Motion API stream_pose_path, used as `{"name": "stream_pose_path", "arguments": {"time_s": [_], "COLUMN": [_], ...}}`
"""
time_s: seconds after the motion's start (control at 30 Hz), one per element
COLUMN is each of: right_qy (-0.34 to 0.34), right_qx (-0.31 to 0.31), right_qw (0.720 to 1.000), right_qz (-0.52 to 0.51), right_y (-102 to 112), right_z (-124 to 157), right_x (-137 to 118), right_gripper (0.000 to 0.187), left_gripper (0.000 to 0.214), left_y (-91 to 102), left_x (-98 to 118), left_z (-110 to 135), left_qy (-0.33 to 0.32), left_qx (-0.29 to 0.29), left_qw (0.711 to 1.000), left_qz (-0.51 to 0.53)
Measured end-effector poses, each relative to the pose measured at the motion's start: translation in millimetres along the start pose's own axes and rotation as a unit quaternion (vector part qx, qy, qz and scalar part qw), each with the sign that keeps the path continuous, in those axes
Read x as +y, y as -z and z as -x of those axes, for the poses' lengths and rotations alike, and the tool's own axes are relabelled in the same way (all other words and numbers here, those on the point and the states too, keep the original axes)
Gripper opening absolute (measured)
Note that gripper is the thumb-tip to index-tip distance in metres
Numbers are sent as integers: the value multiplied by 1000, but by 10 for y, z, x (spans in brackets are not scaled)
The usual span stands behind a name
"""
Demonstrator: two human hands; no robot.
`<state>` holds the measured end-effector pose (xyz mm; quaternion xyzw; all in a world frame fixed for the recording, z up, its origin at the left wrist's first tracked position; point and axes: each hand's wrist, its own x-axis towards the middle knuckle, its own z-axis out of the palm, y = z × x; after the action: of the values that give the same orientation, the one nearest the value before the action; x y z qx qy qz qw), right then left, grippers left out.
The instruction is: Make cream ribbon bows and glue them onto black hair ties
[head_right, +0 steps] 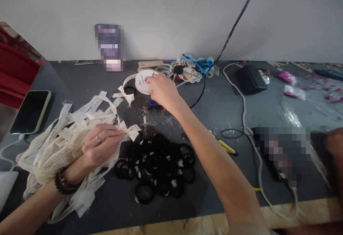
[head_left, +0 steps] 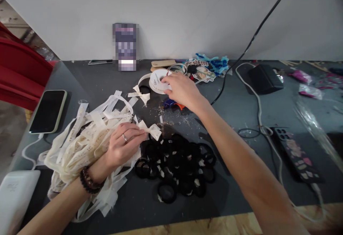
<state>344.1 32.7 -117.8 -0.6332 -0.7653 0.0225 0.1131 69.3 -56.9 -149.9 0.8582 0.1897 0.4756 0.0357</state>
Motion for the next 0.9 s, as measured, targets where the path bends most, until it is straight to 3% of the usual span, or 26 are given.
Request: {"name": "stream_pose_path", "arguments": {"time_s": [0.37, 0.53, 0.7, 0.9], "right_qy": [-30, -25, -50, -33], "right_qx": [36, 59, 84, 97], "right_qw": [997, 997, 993, 987], "right_qz": [-53, -53, -64, -121], "right_y": [-204, -201, -89, 94], "right_z": [-377, -461, -361, 5], "right_x": [-119, -205, -331, -502], "right_gripper": [28, 21, 19, 20], "left_gripper": [26, 28, 26, 28], "left_y": [-39, -32, -34, -14], "left_x": [-23, -30, -22, -4], "left_z": [72, 81, 68, 40], "left_qy": [7, 3, 8, 11], "left_qx": [16, 12, 17, 9], "left_qw": [1000, 1000, 1000, 1000], "left_qz": [-6, 0, -5, -4]}}
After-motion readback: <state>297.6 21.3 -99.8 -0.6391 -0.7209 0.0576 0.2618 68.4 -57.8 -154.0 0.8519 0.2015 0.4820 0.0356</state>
